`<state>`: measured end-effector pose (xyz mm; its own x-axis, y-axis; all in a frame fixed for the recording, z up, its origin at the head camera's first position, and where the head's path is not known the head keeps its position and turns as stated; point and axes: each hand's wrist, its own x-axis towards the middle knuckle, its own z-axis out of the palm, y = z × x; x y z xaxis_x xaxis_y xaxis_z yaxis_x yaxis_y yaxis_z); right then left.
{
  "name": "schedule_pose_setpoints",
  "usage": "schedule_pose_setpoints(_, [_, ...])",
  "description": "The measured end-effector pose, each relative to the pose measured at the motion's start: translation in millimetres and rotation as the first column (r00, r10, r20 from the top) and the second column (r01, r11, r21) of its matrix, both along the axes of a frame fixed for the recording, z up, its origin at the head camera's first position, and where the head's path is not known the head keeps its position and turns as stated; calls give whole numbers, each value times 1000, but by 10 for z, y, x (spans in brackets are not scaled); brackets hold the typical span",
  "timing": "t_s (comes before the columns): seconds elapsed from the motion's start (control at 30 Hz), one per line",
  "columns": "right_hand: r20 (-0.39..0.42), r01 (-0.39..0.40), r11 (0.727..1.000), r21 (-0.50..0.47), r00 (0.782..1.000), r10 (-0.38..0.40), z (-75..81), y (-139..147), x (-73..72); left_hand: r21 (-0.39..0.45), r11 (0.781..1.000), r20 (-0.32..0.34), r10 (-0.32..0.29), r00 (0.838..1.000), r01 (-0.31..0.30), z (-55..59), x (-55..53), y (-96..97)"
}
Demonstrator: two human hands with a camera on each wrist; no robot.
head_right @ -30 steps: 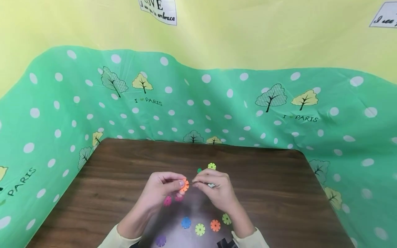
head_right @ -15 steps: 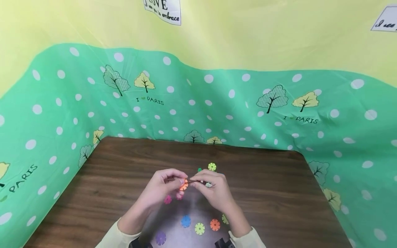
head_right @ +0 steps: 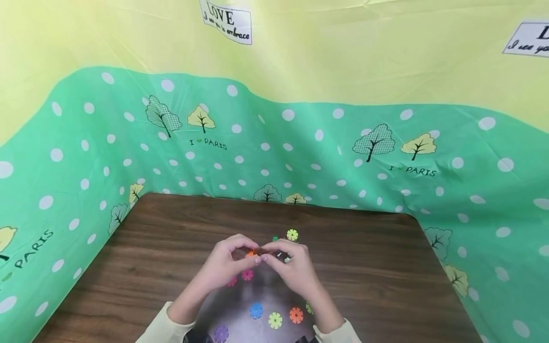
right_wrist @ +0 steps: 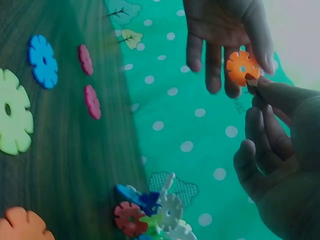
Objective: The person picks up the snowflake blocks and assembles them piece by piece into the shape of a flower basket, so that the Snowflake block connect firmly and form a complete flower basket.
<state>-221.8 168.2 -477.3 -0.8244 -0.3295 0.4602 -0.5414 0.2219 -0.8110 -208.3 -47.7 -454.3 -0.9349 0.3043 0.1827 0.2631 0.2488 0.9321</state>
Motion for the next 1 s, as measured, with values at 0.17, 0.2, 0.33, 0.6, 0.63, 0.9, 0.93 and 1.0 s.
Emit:
schedule_pose_setpoints(0.17, [17,20,1000,-2,1000,-20,-21,-46,19,-108,994,-85,3,996,-12,-35,-22,-18])
schedule_pose_setpoints(0.2, [24,31,1000,-1,999,-31,-15,-50,24,-125,992,-79,-11,997,1,-36,-22,-22])
schedule_pose_setpoints(0.33, [42,47,999,7,998,-48,-20,-56,25,-179,984,-97,-36,995,18,-27,-27,-29])
schedule_pose_setpoints(0.6, [137,0,997,77,991,-11,-66,-68,2,-93,991,-120,85,989,-97,31,-33,-92])
schedule_pose_setpoints(0.63, [173,-16,993,116,985,-4,-79,-83,6,-83,991,-113,92,989,-102,42,-30,-100])
schedule_pose_setpoints(0.9, [224,-123,820,559,975,-7,-237,-412,-13,-48,991,-110,122,986,-128,61,-38,-149])
schedule_pose_setpoints(0.93, [206,-114,784,611,978,-18,-262,-450,-22,-47,990,-103,131,986,-136,66,-33,-156])
schedule_pose_setpoints(1.0, [162,-86,717,692,986,-39,-306,-504,-37,-47,988,-101,143,985,-148,77,-21,-169])
